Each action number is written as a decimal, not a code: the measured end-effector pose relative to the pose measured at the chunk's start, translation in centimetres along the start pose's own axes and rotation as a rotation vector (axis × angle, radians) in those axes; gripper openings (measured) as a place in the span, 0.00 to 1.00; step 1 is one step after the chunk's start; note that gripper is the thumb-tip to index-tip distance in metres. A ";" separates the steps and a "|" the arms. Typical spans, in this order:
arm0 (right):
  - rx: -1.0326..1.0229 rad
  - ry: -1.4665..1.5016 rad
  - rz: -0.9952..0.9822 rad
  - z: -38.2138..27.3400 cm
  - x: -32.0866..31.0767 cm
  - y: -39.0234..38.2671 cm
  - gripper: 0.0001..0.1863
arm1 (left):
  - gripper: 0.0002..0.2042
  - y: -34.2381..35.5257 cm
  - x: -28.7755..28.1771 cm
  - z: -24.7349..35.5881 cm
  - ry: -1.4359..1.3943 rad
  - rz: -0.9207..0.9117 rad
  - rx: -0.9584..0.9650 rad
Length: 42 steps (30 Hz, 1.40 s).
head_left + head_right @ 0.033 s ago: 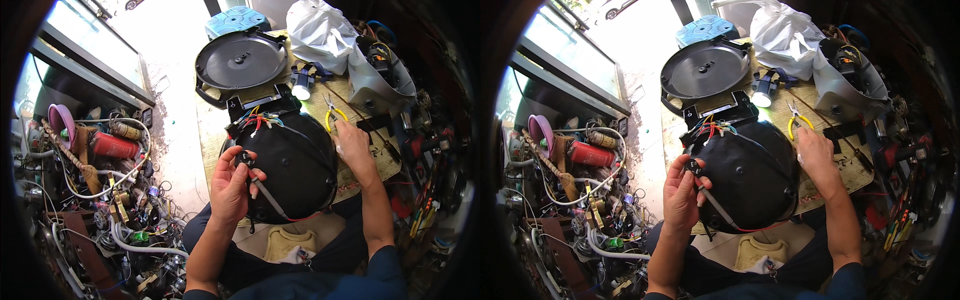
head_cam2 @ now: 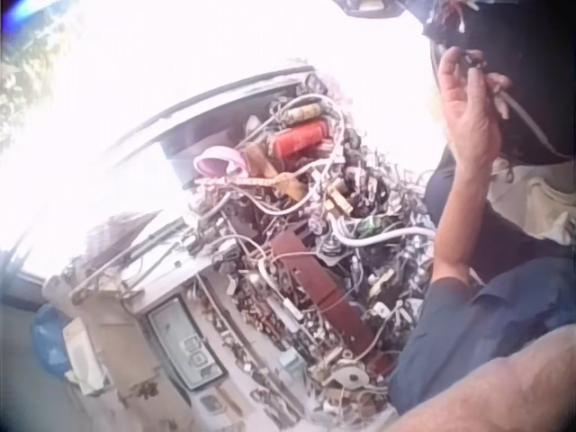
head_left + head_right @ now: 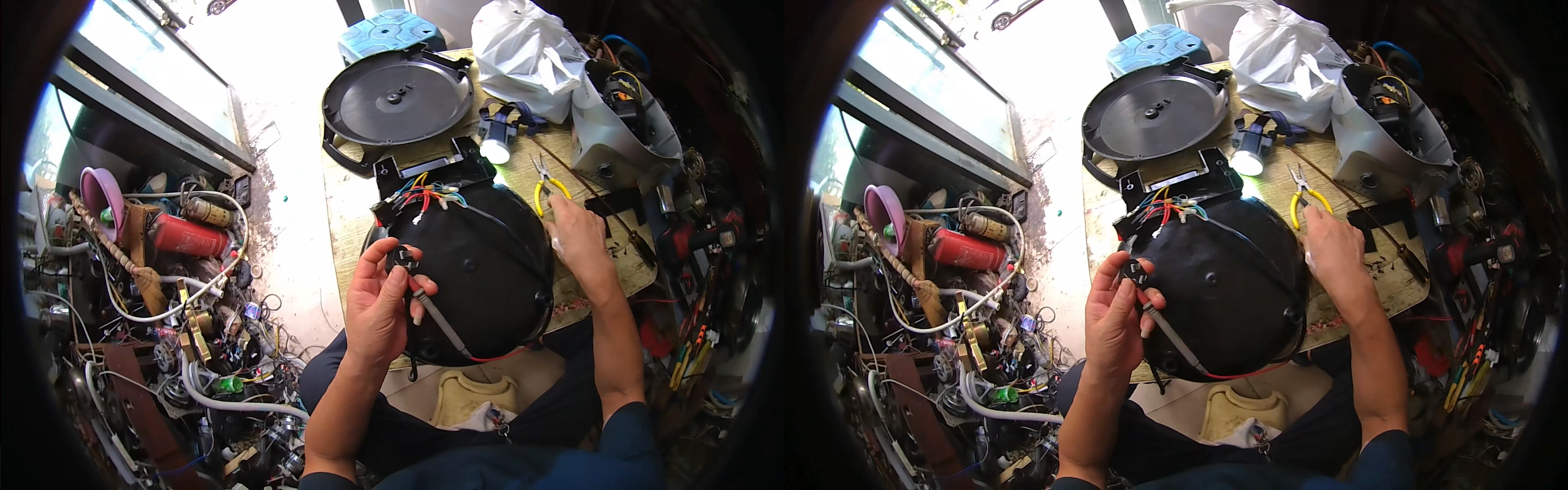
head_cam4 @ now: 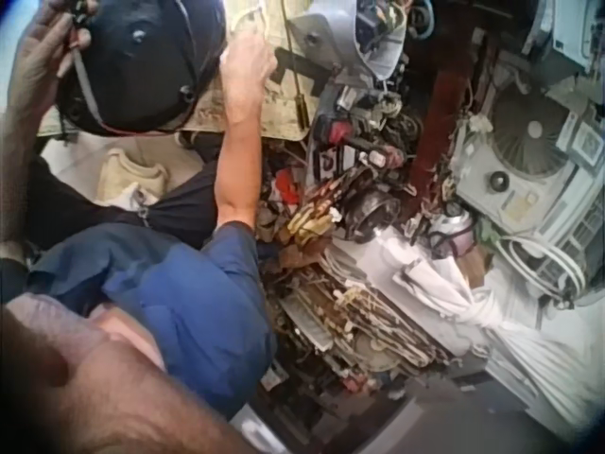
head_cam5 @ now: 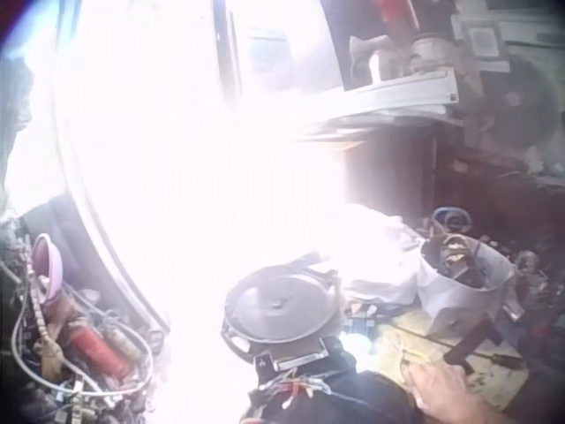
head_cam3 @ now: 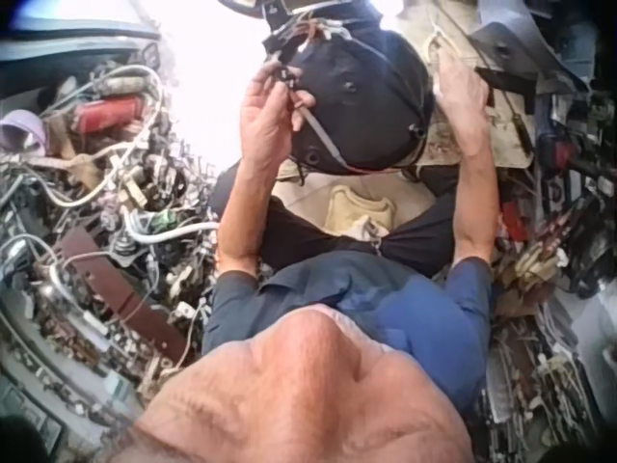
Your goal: The person sits on the floor and works on a black circular electronic device, using a flashlight to illuminate the interior. They manipulate wires and components with a screwdriver and pliers, testing connections with a multimeter probe.
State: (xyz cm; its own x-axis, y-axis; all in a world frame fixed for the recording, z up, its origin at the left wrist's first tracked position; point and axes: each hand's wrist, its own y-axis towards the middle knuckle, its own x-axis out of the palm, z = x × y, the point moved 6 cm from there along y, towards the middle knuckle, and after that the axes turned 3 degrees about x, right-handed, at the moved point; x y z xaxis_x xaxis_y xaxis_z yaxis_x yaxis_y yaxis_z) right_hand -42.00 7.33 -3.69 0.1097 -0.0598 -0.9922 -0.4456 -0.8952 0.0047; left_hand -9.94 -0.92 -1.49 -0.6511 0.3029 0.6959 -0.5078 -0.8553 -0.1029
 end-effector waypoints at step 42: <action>-0.674 1.011 0.187 -15.1 -6.4 -4.6 0.19 | 0.18 -0.1 -0.5 0.1 0.058 0.064 -0.044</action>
State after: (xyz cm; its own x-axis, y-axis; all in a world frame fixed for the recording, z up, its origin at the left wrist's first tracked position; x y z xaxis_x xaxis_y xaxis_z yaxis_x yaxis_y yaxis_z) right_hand -27.20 5.16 4.53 0.8663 -0.2583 -0.4275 -0.0130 -0.8673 0.4976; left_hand -9.53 -1.03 -1.75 -0.7143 0.2730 0.6444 -0.4875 -0.8547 -0.1782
